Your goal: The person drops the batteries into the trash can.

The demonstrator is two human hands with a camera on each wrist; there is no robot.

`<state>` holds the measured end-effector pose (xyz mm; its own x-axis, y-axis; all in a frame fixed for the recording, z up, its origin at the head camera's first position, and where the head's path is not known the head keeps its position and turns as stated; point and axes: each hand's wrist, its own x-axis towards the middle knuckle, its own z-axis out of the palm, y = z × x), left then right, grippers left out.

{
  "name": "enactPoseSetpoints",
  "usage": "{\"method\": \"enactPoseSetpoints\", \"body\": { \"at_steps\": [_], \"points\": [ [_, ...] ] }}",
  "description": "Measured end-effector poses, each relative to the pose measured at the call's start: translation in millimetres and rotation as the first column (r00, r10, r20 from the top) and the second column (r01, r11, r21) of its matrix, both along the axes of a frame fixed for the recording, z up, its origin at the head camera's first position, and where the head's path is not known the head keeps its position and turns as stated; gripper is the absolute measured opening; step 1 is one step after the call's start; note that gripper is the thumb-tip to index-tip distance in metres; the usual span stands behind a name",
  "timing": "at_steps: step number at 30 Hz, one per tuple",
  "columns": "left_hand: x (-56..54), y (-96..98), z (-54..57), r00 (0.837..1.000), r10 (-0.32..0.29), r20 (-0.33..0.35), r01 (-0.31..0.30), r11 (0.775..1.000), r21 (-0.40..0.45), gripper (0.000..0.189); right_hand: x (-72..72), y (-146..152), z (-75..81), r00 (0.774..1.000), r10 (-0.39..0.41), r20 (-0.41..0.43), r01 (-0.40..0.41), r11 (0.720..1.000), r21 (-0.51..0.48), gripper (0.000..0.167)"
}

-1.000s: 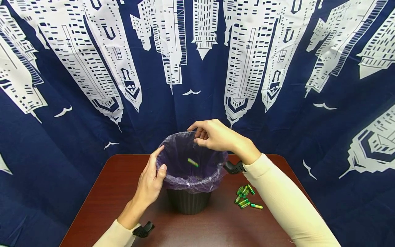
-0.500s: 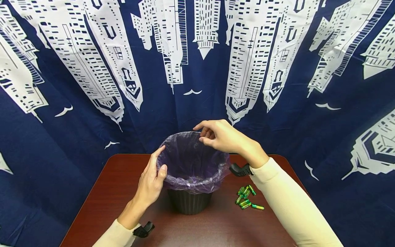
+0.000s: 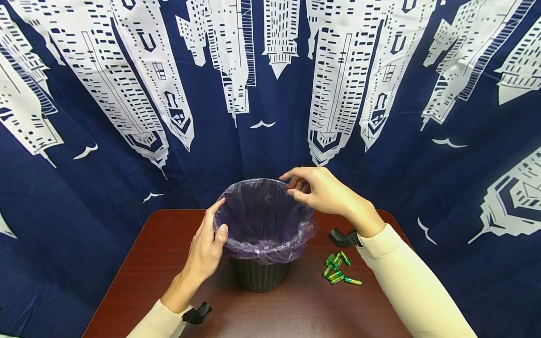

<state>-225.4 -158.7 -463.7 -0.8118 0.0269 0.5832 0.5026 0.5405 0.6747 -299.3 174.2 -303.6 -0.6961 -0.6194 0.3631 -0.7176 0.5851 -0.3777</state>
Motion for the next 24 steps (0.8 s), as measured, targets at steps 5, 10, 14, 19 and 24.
{"method": "enactPoseSetpoints", "body": {
  "at_steps": [5,10,14,19,24],
  "points": [
    [-1.1,-1.0,-0.8,1.0,-0.003,0.002,0.003,1.0,0.002,0.069,1.8,14.6,-8.0,0.999,-0.034,-0.001,0.034,0.999,-0.006,0.033],
    [-2.2,-1.4,-0.3,1.0,-0.005,0.002,0.005,1.0,0.004,0.068,3.1,27.9,-13.9,0.998,-0.059,-0.003,0.059,0.998,-0.028,0.031],
    [-1.1,-1.2,-1.0,1.0,-0.002,0.007,0.002,1.0,0.008,0.068,4.5,38.8,-19.6,0.997,-0.077,-0.008,0.076,0.996,-0.043,0.032],
    [-0.1,-0.3,-1.5,1.0,-0.002,0.011,0.002,1.0,0.009,0.067,6.5,54.8,-29.6,0.995,-0.1,-0.011,0.099,0.993,-0.06,0.032],
    [-0.6,0.2,-1.2,1.0,0.0,0.01,0.0,1.0,0.009,0.068,6.7,69.8,-41.7,0.993,-0.119,0.002,0.119,0.991,-0.065,0.037]
  ]
}}
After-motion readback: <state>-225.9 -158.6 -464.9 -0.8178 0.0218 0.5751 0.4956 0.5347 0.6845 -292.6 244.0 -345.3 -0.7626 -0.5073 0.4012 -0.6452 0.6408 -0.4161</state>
